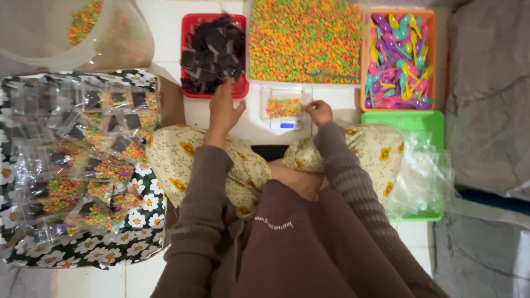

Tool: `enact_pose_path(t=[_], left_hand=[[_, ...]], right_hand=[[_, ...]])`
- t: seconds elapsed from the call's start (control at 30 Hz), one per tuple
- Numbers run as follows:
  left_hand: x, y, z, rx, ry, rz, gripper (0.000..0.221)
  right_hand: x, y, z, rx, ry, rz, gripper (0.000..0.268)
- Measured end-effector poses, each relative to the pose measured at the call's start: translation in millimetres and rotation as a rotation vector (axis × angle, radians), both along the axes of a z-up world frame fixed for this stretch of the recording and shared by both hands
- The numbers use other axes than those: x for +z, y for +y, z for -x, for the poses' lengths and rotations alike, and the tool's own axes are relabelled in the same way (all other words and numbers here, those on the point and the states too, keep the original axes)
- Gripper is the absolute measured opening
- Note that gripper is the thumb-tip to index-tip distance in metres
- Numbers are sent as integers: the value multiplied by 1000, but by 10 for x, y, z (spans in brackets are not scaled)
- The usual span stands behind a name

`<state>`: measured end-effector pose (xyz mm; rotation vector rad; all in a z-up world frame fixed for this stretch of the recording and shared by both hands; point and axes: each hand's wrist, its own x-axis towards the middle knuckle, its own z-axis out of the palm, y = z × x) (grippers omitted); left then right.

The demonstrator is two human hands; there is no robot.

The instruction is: Manually portioning and packaging small colorful candies into plastic bags using a scoop and a digital scale.

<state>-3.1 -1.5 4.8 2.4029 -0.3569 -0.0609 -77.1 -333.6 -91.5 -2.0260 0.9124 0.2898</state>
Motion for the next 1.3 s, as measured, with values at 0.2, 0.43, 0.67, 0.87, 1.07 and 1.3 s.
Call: enact_pose_path(t=[0.2,0.43,0.67,0.87,1.07,1.3], left_hand=[[18,-66,41,-51,-34,37,71],[204,-280,52,-219,-120,228,129],[139,-258,-92,127,-209,301,110],[348,-181,-163,484,-218,460,102],[476,-162,-209,551,-160,565,101],[604,-141,-253,513,-148,574,100]], right_hand=[[-18,-29,-30,254,-283,165,24],[2005,1085,-237,508,-490,268,9],[2128,1628,-952,614,-682,-94,12],[388,1660,-2024,456,-610,-273,16],[-80,2183,-2127,198,-89,-400,22],[-24,2329,-2049,396,-335,-260,16]])
